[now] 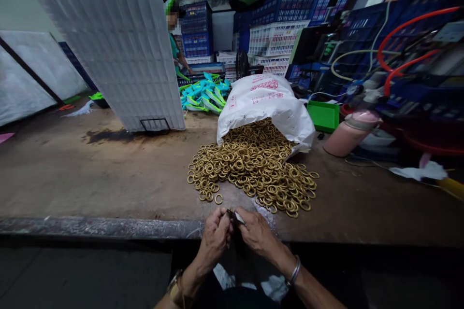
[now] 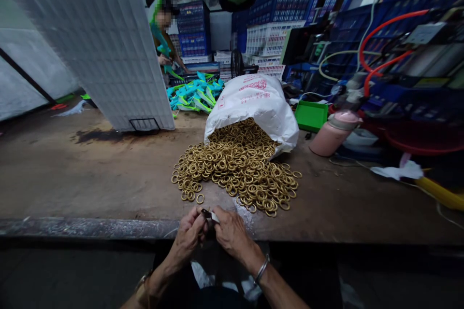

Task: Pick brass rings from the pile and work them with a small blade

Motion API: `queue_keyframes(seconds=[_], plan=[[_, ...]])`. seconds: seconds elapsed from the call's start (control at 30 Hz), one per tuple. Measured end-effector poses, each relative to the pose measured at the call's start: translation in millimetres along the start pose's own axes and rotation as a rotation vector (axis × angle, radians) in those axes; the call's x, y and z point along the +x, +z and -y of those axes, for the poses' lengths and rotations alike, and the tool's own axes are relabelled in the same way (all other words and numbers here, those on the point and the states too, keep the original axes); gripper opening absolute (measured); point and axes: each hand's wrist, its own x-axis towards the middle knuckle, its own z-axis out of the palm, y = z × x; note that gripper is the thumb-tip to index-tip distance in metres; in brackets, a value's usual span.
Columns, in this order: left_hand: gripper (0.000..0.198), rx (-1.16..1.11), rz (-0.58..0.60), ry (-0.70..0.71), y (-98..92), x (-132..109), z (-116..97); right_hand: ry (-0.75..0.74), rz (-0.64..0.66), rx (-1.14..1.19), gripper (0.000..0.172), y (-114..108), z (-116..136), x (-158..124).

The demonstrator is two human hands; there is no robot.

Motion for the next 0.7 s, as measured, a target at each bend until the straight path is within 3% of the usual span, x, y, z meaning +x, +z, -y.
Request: queue_keyframes(seconds=[0.2, 0.33, 0.5, 0.7], plan=[[0.031, 0.012, 0.057, 0.026, -3.3, -9, 6, -0.002, -0.011, -0.138, 0.019, 0, -10, 5], [0.028, -0.174, 0.180, -0.029, -0.5, -19, 0, 0.064, -0.038, -0.241, 0.019, 3, -12, 23], [0.030, -0.487, 0.095, -0.241, -12.3, -17, -4, 0.044, -0.104, -0.210, 0.016, 8, 1, 49], [0.021, -0.574, 0.047, -0.249, -31.1, -15, 2, -0.008, -0.071, -0.239, 0.020, 14, 15, 66]])
